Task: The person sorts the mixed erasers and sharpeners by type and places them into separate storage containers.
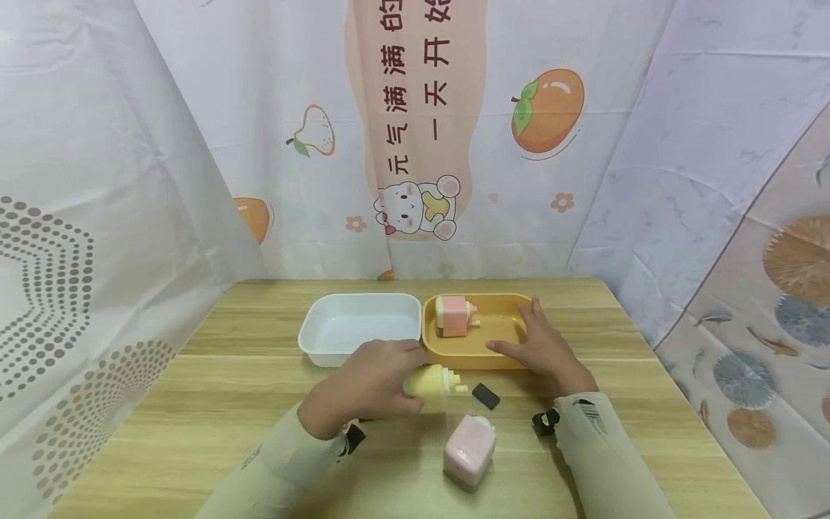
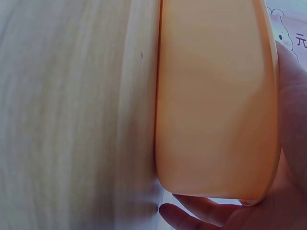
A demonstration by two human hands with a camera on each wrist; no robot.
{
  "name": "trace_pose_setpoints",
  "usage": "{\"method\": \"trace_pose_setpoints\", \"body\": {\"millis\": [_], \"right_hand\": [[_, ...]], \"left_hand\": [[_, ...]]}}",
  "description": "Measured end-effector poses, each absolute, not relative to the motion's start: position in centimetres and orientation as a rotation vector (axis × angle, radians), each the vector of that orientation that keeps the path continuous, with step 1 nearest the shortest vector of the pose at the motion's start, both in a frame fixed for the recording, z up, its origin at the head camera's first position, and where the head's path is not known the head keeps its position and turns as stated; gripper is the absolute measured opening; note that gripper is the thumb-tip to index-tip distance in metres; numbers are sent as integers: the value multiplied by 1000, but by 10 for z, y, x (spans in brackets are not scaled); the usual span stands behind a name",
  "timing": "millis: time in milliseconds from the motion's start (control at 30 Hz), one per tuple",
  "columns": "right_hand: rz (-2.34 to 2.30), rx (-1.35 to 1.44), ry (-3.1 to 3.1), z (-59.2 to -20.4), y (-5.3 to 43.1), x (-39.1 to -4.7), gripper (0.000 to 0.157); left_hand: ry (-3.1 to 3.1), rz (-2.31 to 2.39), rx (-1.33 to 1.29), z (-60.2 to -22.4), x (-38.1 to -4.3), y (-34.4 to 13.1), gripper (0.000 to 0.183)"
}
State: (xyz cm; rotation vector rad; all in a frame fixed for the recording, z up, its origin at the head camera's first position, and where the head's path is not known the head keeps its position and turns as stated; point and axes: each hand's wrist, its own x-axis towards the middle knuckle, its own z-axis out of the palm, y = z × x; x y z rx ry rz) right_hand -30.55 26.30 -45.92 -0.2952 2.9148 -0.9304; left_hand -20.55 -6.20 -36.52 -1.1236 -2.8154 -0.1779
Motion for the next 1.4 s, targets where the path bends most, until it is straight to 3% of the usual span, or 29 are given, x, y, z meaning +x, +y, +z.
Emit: {"method": "trace_pose_setpoints", "body": {"millis": [967, 1400], "right_hand": [[-949, -291, 2908, -457, 263, -304, 123], [-963, -277, 2898, -459, 263, -306, 124]], "left_hand": [[-2729, -280, -993, -347, -230, -45, 38], [-2738, -363, -949, -349, -244, -41, 54]]}}
